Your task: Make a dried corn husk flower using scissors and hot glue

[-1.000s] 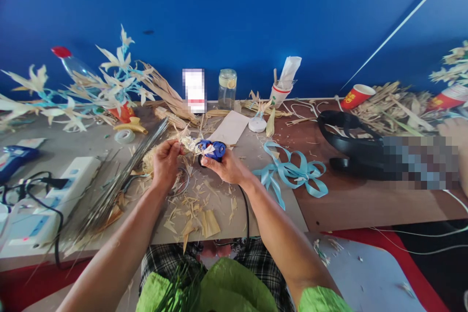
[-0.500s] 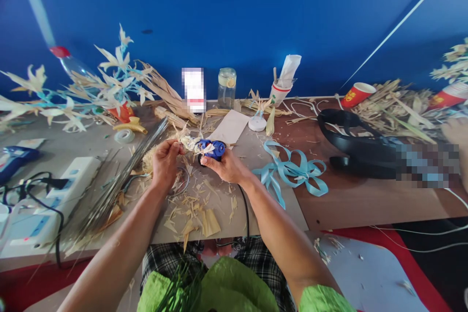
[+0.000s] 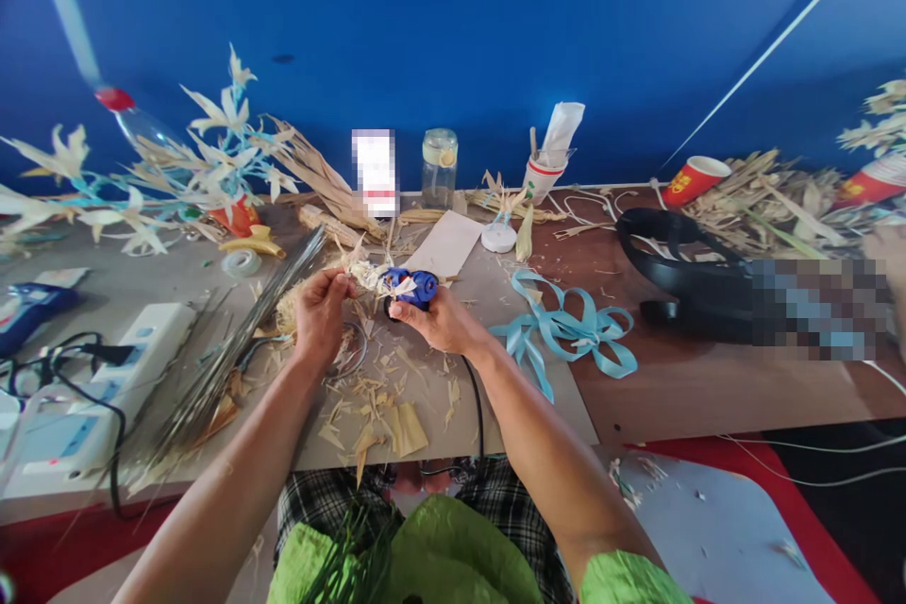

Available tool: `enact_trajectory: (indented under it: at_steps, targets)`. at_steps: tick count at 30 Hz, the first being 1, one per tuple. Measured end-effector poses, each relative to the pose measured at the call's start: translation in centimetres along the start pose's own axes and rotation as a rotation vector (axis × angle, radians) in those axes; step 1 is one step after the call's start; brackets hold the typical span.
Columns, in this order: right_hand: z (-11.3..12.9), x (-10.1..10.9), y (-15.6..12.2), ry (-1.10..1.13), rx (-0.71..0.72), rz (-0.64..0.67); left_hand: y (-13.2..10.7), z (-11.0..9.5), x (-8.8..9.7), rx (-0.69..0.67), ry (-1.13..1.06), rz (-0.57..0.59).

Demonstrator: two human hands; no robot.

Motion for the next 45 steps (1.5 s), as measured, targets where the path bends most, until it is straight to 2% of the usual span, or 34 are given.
enact_trajectory:
  at_steps: [5,13,28,32,40,45]
  targets:
    - [0.3,0.2,0.1,-0.008,0.013,-0.028,-0.1,0.1,-0.1,-0.004,-0.013,0.011]
    - [-0.3,0.0,-0.2,-0.026,-0.047,0.009,0.1,0.1,0.0,-0.001,-0.022,0.012]
    - [-0.3,-0.1,-0.1,-0.047,-0.056,0.000,0.0,0.1,0.0,-0.004,-0.009,0.010]
    - [0.0,0.4,0.0,-0.040,-0.049,-0.079,0.0,0.2,0.0,0.000,-0.012,0.015]
    - [-1.1,1.0,-0.3,0.071,-0.126,-0.184,0.0,0.5,0.0,0.028,-0.055,0.050]
    - [-1.7,1.9,-0.3,0.015,-0.162,-0.333,0.0,1.0,-0.1,0.094,-0.118,0.041]
Point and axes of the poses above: each hand's wrist, its own y-axis towards the middle knuckle, its own x-axis out of the back of the hand, z = x × y, the point moved 5 cm from there along y, towards the middle knuckle, and after that the axes turned 1 degree about -z, right-handed, at the moved point
